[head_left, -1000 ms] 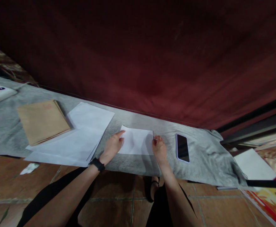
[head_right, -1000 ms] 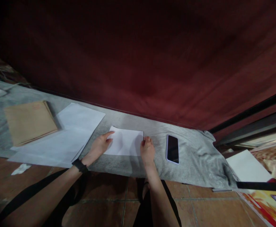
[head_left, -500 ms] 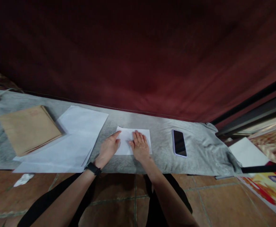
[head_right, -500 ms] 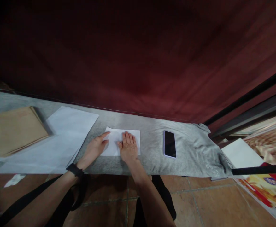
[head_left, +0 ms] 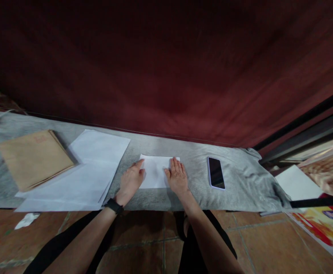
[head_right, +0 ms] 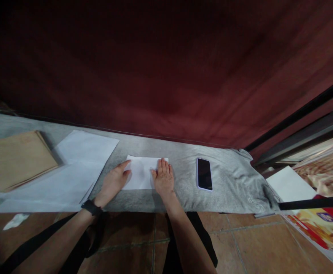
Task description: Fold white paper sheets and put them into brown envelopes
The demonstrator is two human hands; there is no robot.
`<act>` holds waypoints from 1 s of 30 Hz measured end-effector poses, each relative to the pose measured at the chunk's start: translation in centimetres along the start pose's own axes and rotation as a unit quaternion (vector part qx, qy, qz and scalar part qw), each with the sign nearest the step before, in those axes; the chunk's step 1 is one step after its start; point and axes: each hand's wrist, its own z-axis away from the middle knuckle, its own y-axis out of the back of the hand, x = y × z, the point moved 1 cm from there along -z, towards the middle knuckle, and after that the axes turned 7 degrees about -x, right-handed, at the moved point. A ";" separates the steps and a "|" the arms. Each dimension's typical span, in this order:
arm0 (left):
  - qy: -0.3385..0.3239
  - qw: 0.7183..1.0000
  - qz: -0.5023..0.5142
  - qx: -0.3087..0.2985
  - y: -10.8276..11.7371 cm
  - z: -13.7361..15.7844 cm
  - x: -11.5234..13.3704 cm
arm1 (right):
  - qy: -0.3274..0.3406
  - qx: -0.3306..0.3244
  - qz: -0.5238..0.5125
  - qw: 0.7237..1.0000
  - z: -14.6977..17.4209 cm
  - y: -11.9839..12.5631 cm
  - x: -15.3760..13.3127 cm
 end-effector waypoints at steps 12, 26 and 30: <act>-0.211 0.974 -0.049 0.069 -6.5 0.3 5.8 | -0.007 -0.038 0.016 0.999 0.0 0.6 -0.3; -0.141 0.985 -0.061 0.081 -6.0 -0.2 3.2 | -0.003 -0.003 -0.023 1.000 0.1 0.2 -0.2; -0.132 0.985 -0.076 0.080 -5.2 0.1 2.0 | 0.002 -0.004 -0.022 1.000 0.1 0.3 0.1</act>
